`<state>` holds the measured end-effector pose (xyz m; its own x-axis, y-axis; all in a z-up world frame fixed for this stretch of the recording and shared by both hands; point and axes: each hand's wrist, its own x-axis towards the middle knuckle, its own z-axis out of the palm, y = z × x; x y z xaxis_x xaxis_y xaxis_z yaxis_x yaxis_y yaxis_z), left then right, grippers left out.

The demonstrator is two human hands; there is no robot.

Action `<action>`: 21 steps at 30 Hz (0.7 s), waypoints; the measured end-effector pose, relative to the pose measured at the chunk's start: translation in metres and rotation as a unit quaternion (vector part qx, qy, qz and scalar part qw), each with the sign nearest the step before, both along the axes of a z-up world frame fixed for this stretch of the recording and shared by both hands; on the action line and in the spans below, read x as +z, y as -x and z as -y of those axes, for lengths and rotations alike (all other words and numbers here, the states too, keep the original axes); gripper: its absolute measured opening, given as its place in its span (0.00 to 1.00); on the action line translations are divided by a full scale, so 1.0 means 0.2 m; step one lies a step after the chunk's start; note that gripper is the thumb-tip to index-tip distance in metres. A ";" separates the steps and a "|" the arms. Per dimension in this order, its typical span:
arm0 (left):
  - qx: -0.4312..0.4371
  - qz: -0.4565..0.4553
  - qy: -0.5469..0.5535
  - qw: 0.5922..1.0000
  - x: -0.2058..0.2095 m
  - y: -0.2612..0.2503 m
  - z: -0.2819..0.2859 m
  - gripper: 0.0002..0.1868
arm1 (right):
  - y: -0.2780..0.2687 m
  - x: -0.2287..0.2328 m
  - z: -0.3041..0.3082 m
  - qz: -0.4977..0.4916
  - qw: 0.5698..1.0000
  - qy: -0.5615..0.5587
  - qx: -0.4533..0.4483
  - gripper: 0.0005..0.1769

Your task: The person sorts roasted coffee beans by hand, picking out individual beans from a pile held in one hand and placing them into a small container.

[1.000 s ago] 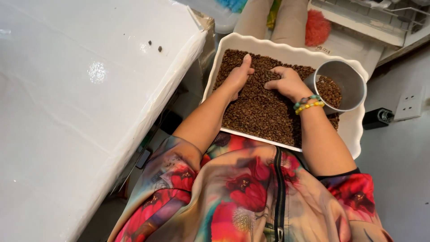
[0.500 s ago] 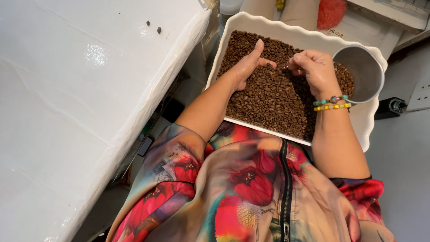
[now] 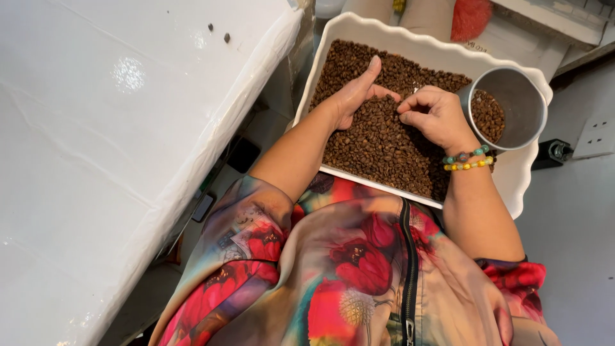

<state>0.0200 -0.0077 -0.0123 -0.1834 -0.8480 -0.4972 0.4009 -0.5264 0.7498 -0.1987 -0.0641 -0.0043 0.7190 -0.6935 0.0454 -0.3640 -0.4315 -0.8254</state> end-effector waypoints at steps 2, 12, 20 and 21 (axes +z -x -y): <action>-0.004 -0.015 0.001 1.000 -0.01 0.00 -0.01 0.52 | 0.00 -0.02 -0.01 -0.011 1.000 0.002 0.016 0.07; -0.024 0.079 0.029 0.996 -0.02 0.01 0.01 0.56 | -0.02 0.00 -0.02 -0.032 0.995 0.045 0.082 0.14; -0.023 0.096 0.036 0.994 -0.02 0.02 0.01 0.57 | -0.03 0.02 -0.05 -0.036 0.995 0.047 0.077 0.13; -0.023 0.093 0.036 0.995 -0.02 0.02 0.01 0.58 | -0.04 0.02 -0.05 -0.035 0.995 0.053 0.075 0.12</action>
